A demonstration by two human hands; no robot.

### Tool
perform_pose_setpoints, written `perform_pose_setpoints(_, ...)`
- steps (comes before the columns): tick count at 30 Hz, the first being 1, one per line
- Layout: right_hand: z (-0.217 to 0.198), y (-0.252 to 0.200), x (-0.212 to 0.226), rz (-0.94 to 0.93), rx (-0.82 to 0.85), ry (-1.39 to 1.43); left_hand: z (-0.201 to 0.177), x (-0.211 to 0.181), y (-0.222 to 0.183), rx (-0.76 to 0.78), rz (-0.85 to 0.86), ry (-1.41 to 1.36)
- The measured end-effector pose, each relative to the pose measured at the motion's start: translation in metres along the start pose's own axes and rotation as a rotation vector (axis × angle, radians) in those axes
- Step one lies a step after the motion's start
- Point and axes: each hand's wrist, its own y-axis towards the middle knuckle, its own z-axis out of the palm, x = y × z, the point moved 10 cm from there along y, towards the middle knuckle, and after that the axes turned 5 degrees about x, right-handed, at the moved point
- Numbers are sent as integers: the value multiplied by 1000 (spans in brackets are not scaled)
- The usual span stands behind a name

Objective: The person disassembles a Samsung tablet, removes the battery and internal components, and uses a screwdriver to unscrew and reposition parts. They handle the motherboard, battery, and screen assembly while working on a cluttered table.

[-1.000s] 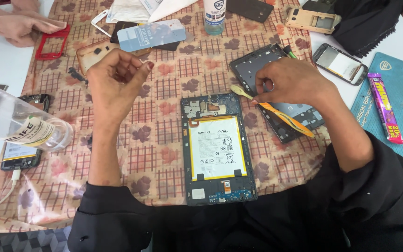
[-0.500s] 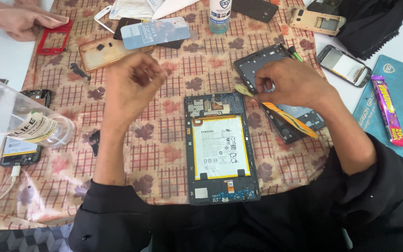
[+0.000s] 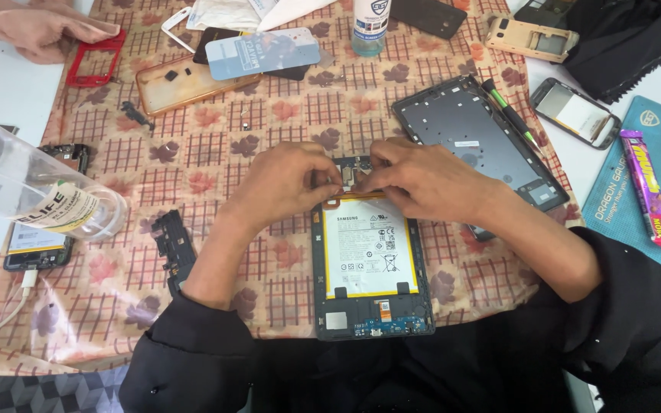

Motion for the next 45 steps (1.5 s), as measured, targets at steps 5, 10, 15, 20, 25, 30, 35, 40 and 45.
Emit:
perform_pose_setpoints(5,8,2,8,-15,2,-55,6,5,0,6,3,35)
perform_pose_setpoints(10,9,4,7,24,29,-49,4,1,-1,-20,40,38)
perform_pose_setpoints(15,9,6,8,7,44,-67,11,9,1,24,-61,-61)
perform_pose_setpoints(20,-2,0,11,-67,-22,-45,-6,-1,-14,77,-128,63)
perform_pose_setpoints(25,-14,-6,2,-108,-88,74,-54,11,-84,-37,-230,166)
perform_pose_setpoints(30,-30,-8,-9,-68,-179,159,-47,74,-165,110,-513,140)
perform_pose_setpoints(35,-37,-12,-13,-31,-194,170,-42,90,-178,145,-505,100)
perform_pose_setpoints(40,-38,-14,-19,-12,-202,196,-50,96,-180,132,-704,170)
perform_pose_setpoints(45,-39,-15,-29,-32,-236,195,-82,45,-141,-171,-401,44)
